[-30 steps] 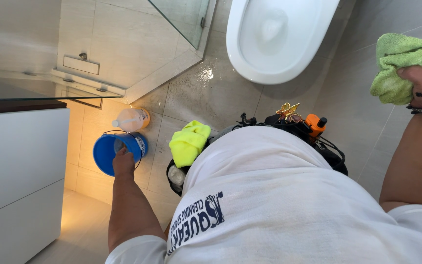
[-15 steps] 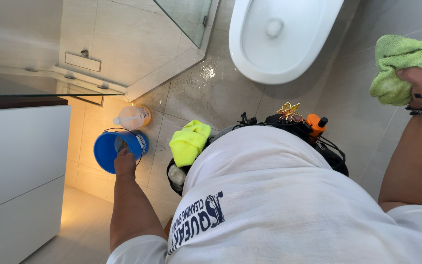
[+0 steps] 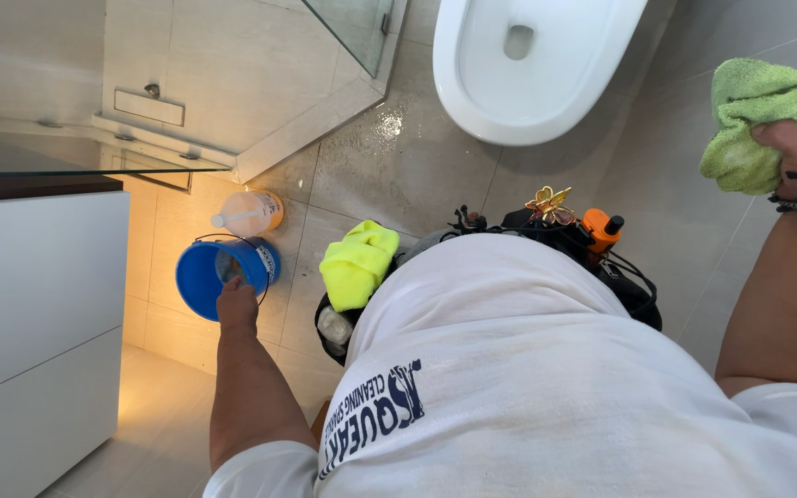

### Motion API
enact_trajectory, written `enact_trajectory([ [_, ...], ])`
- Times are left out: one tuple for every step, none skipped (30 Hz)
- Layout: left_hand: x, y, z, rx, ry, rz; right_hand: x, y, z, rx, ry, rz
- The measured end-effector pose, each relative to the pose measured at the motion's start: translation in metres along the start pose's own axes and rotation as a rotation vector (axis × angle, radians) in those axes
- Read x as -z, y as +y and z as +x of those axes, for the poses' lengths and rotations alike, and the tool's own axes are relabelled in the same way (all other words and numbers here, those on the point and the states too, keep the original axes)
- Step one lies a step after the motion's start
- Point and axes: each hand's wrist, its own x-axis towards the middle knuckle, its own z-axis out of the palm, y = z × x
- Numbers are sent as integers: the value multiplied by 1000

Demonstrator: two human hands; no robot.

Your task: Scrubbing the inside of a toilet bowl with a sponge and wiping the exterior surfaces with a cloth.

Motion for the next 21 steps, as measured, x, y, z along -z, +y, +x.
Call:
enact_trajectory([
  [-1, -4, 4, -3, 0, 0, -3, -3, -2, -1, 24, -27],
  [0, -1, 1, -3, -3, 1, 0, 3, -4, -3, 25, -29],
  [1, 2, -2, 6, -8, -1, 2, 8, -6, -12, 29, -8],
  [3, 4, -4, 13, -11, -1, 4, 14, -9, -23, 33, 15],
  [1, -2, 2, 13, -13, 2, 17, 39, -7, -26, 36, 13],
  [0, -6, 9, 8, -17, 1, 29, 63, -7, -75, 18, 45],
  [0, -11, 17, 2, -21, 0, 42, 88, -7, -122, -1, 76],
  [3, -12, 21, -2, -26, 7, 42, 94, -11, -128, 8, 75],
  [6, -12, 26, -26, -35, 10, 41, 99, -16, -175, 6, 72],
  [10, -12, 32, -51, -45, 11, 41, 103, -21, -220, 5, 69],
  [13, -11, 38, -58, -51, 17, 41, 108, -27, -223, 15, 69],
  [18, -11, 45, -58, -67, -7, 40, 114, -33, -217, -2, 80],
  [23, -11, 53, -57, -84, -31, 38, 119, -40, -211, -19, 90],
  [27, -14, 65, -63, -89, -24, 27, 109, -47, -215, -10, 91],
  [31, -18, 77, -84, -95, -30, 15, 100, -54, -242, -9, 67],
  [36, -23, 89, -103, -103, -33, 2, 91, -63, -272, -9, 43],
  [40, -30, 102, -107, -109, -24, -6, 90, -71, -279, 1, 43],
  [45, -36, 115, -140, -109, -1, -14, 88, -77, -314, 1, -26],
  [50, -43, 129, -173, -110, 21, -22, 86, -84, -350, 1, -96],
  [54, -49, 142, -176, -116, 28, -29, 85, -92, -357, 9, -97],
  [59, -56, 156, -178, -120, 33, -37, 84, -100, -384, 9, -168],
])
